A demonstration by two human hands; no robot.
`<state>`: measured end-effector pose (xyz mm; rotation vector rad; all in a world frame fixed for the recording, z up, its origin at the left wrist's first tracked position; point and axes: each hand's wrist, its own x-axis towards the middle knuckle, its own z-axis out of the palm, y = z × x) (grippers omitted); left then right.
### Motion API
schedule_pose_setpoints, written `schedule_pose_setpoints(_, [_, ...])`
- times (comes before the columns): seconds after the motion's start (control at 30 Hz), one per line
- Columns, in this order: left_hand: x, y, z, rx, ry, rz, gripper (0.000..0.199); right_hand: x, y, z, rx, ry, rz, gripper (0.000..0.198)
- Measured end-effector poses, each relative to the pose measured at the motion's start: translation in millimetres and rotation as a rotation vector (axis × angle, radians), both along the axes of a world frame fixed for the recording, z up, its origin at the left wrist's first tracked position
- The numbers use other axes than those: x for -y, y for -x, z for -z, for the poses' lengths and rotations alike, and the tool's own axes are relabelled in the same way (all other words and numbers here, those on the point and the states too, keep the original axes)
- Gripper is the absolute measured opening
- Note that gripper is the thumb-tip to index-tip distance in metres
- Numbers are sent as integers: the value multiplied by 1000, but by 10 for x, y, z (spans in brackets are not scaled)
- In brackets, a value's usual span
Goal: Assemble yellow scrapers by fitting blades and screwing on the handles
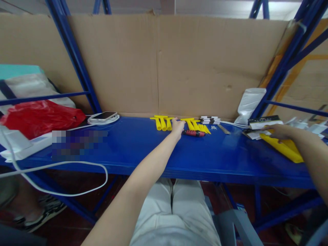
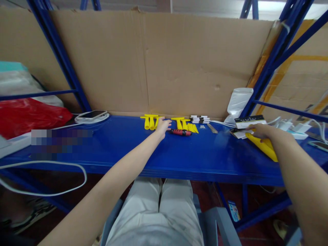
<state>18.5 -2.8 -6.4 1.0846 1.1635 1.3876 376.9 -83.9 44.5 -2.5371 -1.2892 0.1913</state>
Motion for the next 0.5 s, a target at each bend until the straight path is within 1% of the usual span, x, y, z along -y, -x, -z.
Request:
schedule_pose_setpoints(0.1, [-3, -4, 3, -16, 2, -4, 60, 22, -186, 68, 39, 12, 18, 33])
schedule_pose_setpoints(0.23, [13, -2, -1, -32, 6, 1, 60, 43, -335, 141, 111, -17, -94, 41])
schedule_pose_setpoints(0.3, [21, 2, -1, -31, 6, 5, 61, 49, -376, 167, 121, -45, -124, 42])
schedule_pose_setpoints(0.4, [27, 7, -2, -29, 5, 9, 61, 45, -423, 199, 170, -58, -137, 37])
schedule_pose_setpoints(0.5, [23, 5, -6, -46, 9, 3, 61, 30, -476, 233, 264, 19, -176, 28])
